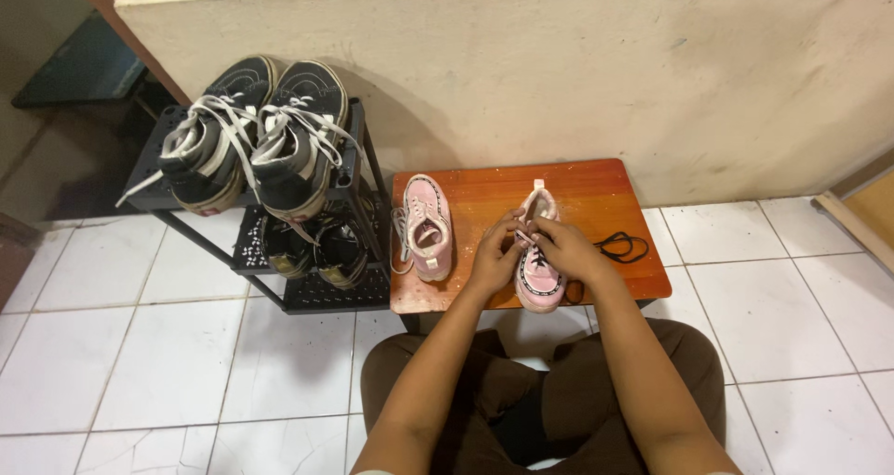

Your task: The person removes black laces from a pink high-top sneaker and then threads white laces through the eyelets, pulling them tight and tying a knot. The second pink sneaker remains on the table with its original laces.

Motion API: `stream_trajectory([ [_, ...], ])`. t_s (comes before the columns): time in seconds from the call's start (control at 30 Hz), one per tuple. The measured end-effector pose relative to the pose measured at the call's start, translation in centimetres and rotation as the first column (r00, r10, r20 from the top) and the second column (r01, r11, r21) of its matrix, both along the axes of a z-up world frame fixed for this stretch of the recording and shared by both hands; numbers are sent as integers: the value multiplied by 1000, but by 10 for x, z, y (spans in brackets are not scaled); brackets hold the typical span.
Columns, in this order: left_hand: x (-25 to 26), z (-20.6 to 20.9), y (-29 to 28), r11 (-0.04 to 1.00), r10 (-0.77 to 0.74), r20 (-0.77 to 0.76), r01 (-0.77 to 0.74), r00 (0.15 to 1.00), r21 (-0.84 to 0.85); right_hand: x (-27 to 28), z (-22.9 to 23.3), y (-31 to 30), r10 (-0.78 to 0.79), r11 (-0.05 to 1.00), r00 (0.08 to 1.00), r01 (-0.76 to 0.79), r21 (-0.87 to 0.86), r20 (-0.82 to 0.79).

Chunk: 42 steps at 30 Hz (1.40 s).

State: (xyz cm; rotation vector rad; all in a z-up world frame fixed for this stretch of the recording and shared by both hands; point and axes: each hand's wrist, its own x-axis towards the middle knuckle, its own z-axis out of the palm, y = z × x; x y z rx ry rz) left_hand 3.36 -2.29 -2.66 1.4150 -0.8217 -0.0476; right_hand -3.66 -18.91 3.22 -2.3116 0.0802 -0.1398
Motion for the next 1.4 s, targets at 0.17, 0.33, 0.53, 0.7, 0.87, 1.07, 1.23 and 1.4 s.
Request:
stream_trajectory([
  [0.17,0,1,-3,1000,23,31,-23,999,14,4,-5,-7,44,995,998,-41,-86,37],
  [0.33,-1,-1,-4,999,-36,-69,35,997,-25,4,-8,-10,100,985,992,-89,-147,72],
  [0.53,-3,-2,-7,999,-12,-32,11,999,-30,11,-6,-22,179,975,984,-179,-135,-13],
  [0.7,-5,2,-6,999,-20,-119,17,993,-32,12,-14,-26,163,983,987,-163,79,15],
  [0.87,-5,2,-7,1000,24,-42,-23,999,3,4,-23,-22,94,982,993,-104,155,73],
  [1.07,-4,2,-8,1000,12,-47,-14,999,-28,0,-12,-15,122,992,976,-117,-38,181],
  [1.23,-8,7,-5,994,-83,-280,58,956,-97,-10,-10,2,108,929,933,28,-369,343],
  [1.4,-10,11,-5,998,-49,-404,56,913,6,-15,-9,10,46,882,947,111,-459,319],
])
